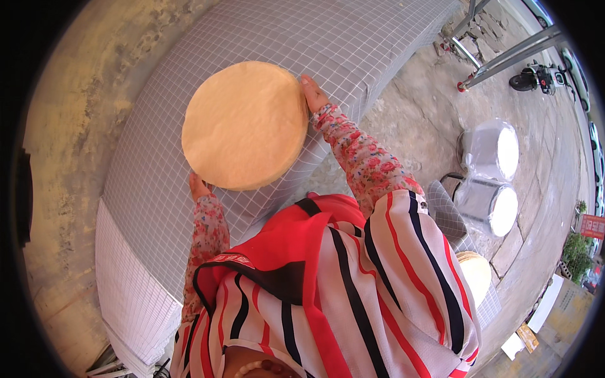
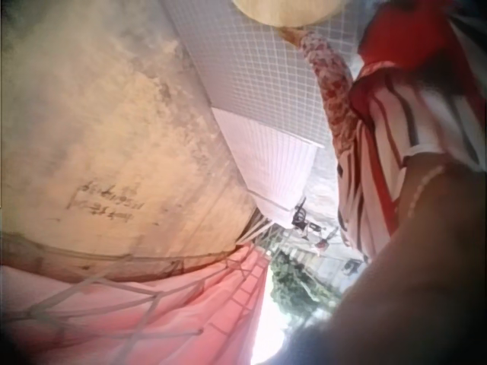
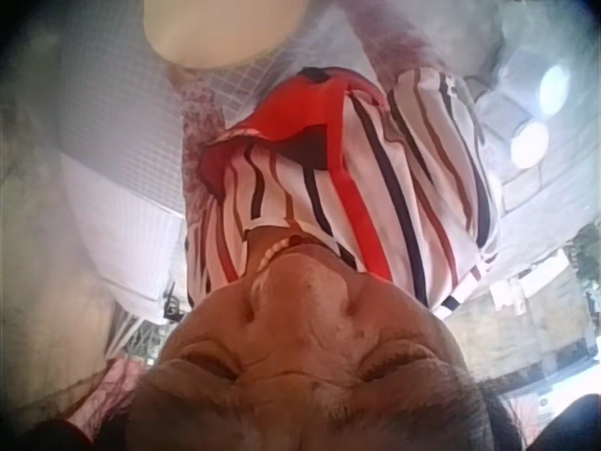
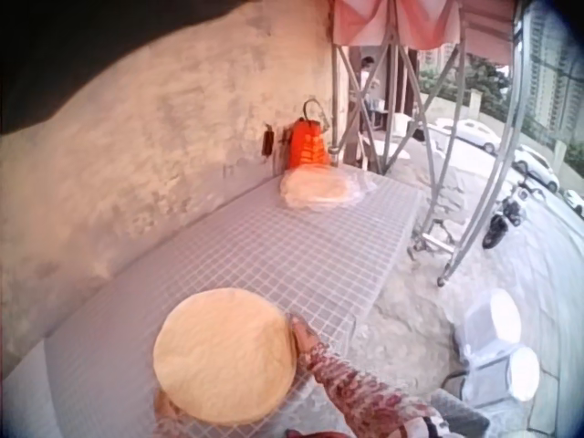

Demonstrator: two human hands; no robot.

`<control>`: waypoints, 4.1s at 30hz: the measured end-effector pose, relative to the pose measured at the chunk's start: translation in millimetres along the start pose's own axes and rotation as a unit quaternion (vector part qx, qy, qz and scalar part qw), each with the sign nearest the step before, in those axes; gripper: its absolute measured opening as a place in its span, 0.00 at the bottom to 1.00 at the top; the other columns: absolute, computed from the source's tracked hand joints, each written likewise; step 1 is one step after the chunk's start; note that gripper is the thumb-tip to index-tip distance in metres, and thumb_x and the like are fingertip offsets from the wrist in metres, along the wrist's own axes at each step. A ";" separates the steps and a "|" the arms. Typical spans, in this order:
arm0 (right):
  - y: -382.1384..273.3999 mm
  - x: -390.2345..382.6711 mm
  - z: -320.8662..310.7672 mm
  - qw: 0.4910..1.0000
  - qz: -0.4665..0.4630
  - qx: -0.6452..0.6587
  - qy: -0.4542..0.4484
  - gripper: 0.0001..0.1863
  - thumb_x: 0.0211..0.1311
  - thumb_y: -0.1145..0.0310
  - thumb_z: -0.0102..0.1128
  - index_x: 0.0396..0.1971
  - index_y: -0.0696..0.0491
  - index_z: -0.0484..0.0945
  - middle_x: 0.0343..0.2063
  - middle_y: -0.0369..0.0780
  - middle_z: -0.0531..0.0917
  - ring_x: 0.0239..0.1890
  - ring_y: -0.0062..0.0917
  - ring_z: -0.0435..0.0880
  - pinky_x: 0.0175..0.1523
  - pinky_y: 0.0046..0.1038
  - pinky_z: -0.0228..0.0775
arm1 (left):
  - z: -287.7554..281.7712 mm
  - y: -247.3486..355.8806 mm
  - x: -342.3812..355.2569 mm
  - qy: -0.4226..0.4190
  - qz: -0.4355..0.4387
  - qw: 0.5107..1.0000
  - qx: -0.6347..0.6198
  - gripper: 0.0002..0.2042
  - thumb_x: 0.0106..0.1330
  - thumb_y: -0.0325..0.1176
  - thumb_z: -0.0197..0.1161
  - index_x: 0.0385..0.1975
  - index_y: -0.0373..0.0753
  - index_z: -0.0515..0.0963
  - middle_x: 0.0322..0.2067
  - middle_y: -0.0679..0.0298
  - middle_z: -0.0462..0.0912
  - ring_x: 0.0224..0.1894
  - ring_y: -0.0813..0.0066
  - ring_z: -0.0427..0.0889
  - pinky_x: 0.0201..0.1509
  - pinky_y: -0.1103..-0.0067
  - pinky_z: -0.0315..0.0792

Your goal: The person stacks large, thin circular flatbreads on a table by hand, picking up individual pieces and organizing them into stacks.

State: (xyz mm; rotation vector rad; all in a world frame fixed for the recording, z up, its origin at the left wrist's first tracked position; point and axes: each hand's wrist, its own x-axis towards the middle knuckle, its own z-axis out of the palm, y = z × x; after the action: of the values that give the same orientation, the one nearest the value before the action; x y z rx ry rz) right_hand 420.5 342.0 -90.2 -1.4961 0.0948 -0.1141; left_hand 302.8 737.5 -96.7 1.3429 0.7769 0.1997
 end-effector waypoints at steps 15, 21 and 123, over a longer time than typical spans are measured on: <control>3.8 -19.3 -3.5 0.995 0.080 0.007 0.061 0.31 0.66 0.48 0.45 0.60 0.55 0.63 0.56 0.42 0.70 0.59 0.28 0.68 0.61 0.29 0.57 | -21.2 -18.3 22.2 -0.077 0.084 0.988 0.105 0.26 0.62 0.26 0.51 0.62 0.34 0.58 0.60 0.56 0.64 0.59 0.65 0.66 0.59 0.72 0.65; -15.9 -77.3 -37.1 0.960 0.133 0.056 0.240 0.22 0.63 0.54 0.54 0.50 0.53 0.72 0.44 0.37 0.79 0.44 0.22 0.78 0.45 0.25 0.67 | 28.6 176.9 -118.6 -0.371 0.000 0.922 -0.115 0.31 0.60 0.31 0.58 0.63 0.31 0.55 0.63 0.47 0.58 0.65 0.59 0.60 0.66 0.67 0.56; -231.2 -80.0 -179.5 0.789 0.285 0.384 -0.386 0.12 0.70 0.67 0.43 0.35 0.59 0.73 0.19 0.40 0.75 0.12 0.17 0.67 0.16 0.17 0.60 | 236.2 57.8 -272.9 -0.292 -0.242 0.913 -0.150 0.10 0.64 0.37 0.56 0.34 0.36 0.76 0.33 0.58 0.81 0.40 0.66 0.80 0.52 0.67 0.72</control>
State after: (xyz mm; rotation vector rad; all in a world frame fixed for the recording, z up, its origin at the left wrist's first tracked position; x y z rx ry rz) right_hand 313.3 158.8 126.7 -0.5522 -0.1558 0.8640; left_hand 261.3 413.7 67.8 0.8126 0.5145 -0.4486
